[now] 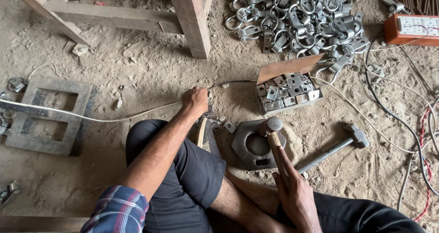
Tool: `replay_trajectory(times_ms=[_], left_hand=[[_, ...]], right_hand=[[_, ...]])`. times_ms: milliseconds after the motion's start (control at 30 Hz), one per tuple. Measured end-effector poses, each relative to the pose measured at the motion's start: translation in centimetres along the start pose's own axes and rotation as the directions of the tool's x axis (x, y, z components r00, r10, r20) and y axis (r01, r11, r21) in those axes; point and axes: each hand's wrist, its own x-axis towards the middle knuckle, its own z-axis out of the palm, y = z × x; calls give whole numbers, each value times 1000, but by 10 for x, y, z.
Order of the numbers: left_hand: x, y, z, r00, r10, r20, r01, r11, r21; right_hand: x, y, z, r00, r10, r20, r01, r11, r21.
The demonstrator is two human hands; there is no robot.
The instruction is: The person assembles small metal hooks by inserting metal pins into the hook bodies and using a hammer against a metal block to secure them.
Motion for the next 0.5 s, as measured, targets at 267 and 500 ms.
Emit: replay_trajectory(times_ms=[267,500], left_hand=[[10,2,6,998,9,-63,-9,1000,13],[22,-4,28,967,84,-242,-83,996,13]], right_hand=[[-1,-1,0,1000,-12,-23,11,1000,-20],[0,1,3,999,49,0,-49,998,-29]])
